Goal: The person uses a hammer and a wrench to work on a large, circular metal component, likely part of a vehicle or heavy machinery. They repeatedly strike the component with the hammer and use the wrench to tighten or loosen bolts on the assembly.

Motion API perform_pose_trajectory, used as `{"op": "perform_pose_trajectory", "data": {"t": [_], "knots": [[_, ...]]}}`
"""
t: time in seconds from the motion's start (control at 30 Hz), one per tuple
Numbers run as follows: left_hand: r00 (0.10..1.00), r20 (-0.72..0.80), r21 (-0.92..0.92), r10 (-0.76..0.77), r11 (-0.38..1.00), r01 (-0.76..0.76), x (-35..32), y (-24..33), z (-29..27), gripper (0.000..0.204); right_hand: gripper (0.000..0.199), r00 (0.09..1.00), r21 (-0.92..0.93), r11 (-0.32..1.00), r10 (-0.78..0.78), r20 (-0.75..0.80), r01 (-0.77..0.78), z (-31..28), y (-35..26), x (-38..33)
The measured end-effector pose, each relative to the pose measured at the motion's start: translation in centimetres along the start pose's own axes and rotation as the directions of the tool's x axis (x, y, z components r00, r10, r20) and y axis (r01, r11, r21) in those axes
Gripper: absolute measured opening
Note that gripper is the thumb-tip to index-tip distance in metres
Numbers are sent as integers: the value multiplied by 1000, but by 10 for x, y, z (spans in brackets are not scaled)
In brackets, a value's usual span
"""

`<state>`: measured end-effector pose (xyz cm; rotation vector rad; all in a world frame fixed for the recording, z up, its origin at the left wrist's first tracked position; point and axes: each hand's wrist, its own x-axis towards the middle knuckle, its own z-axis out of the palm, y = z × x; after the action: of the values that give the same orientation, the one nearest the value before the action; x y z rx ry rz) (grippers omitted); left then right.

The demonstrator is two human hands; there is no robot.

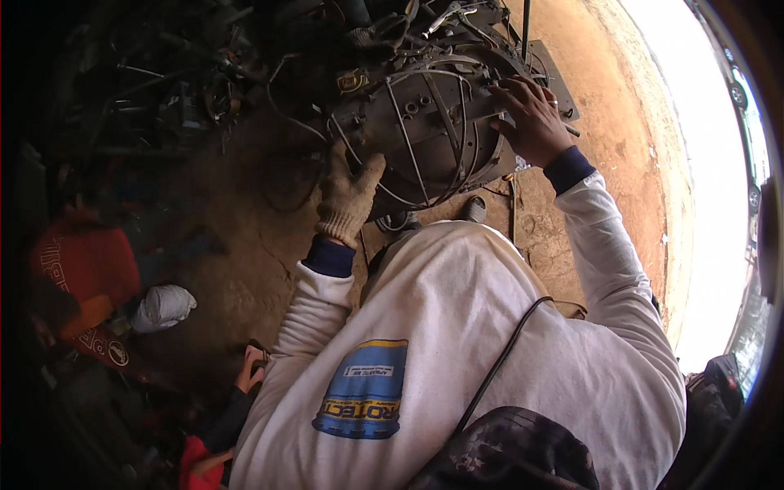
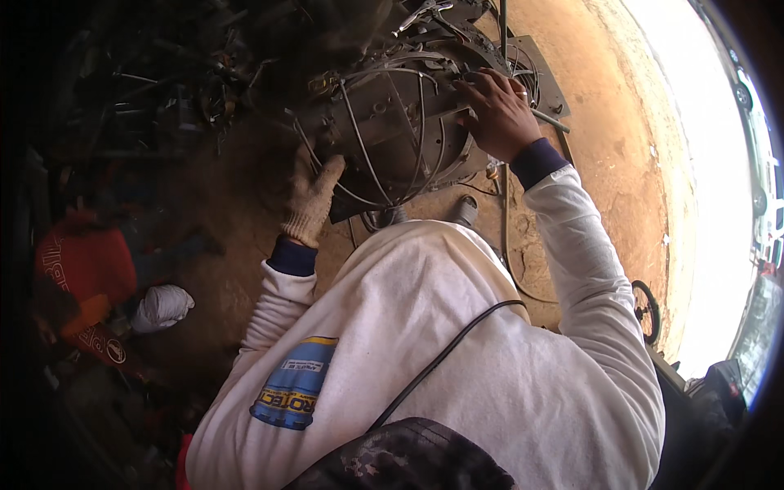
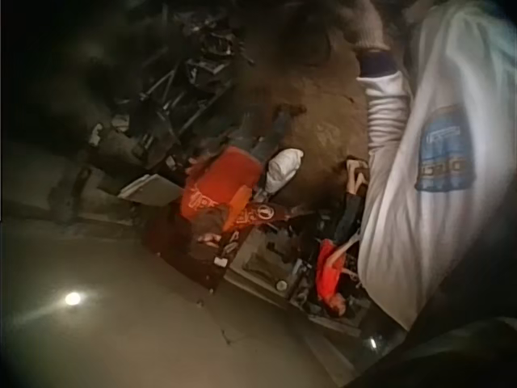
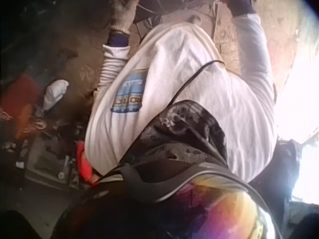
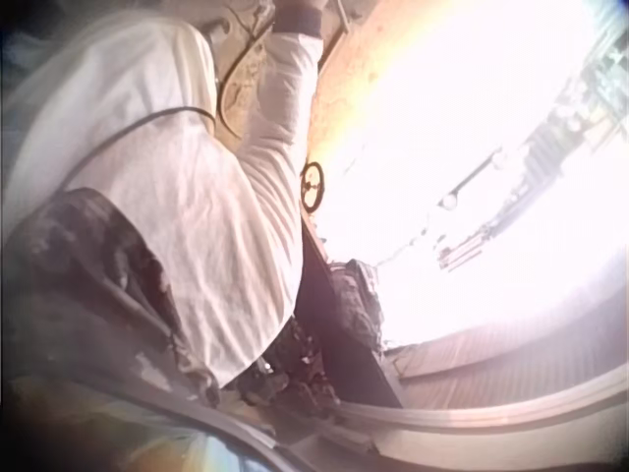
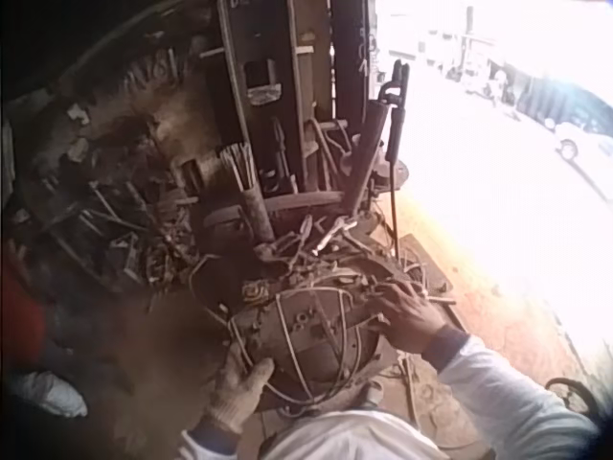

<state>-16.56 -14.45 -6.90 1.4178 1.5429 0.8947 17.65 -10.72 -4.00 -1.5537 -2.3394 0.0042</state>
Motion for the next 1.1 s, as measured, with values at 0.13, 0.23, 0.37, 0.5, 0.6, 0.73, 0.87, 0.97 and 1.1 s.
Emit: {"op": "perform_pose_trajectory", "data": {"t": [0.13, 0.23, 0.37, 0.5, 0.6, 0.73, 0.87, 0.97, 1.1], "knots": [[1000, -1, -60, -10, 998, 10, -3, 2, 0, 79, 56, 999, 20, 999, -35, 25, 34, 17, 4, 4], [997, -35, -201, 67, 977, -72, -1, 4, 3, 84, 53, 999, 38, 999, -29, 22, 28, 22, 6, 8], [1000, -2, -183, -28, 983, 27, -3, 13, 6, 87, 49, 995, 117, 988, -93, -45, 98, 27, 17, 10], [997, -83, 33, -1, 999, 4, -4, 29, 19, 92, 48, 997, 205, 976, -61, -53, 71, 29, 20, 16], [996, -70, -167, -48, 985, 36, -1, 34, 25, 100, 55, 999, 280, 960, -16, -35, 25, 31, 23, 16], [990, -37, -349, -137, 930, 116, 4, 47, 29, 110, 61, 999, 361, 932, 25, 29, -34, 30, 26, 20], [975, -209, 137, -81, 984, 111, -6, 37, 46, 112, 67, 989, 545, 838, 99, -110, -24, 32, 27, 13], [975, -210, 262, -65, 958, 120, -16, 40, 47, 108, 69, 976, 321, 945, 129, -174, -68, 15, 18, -1], [993, -105, -131, 44, 990, -57, -20, 26, 25, 81, 52, 925, 358, 906, 315, -212, -226, -1, -5, -23]]}}
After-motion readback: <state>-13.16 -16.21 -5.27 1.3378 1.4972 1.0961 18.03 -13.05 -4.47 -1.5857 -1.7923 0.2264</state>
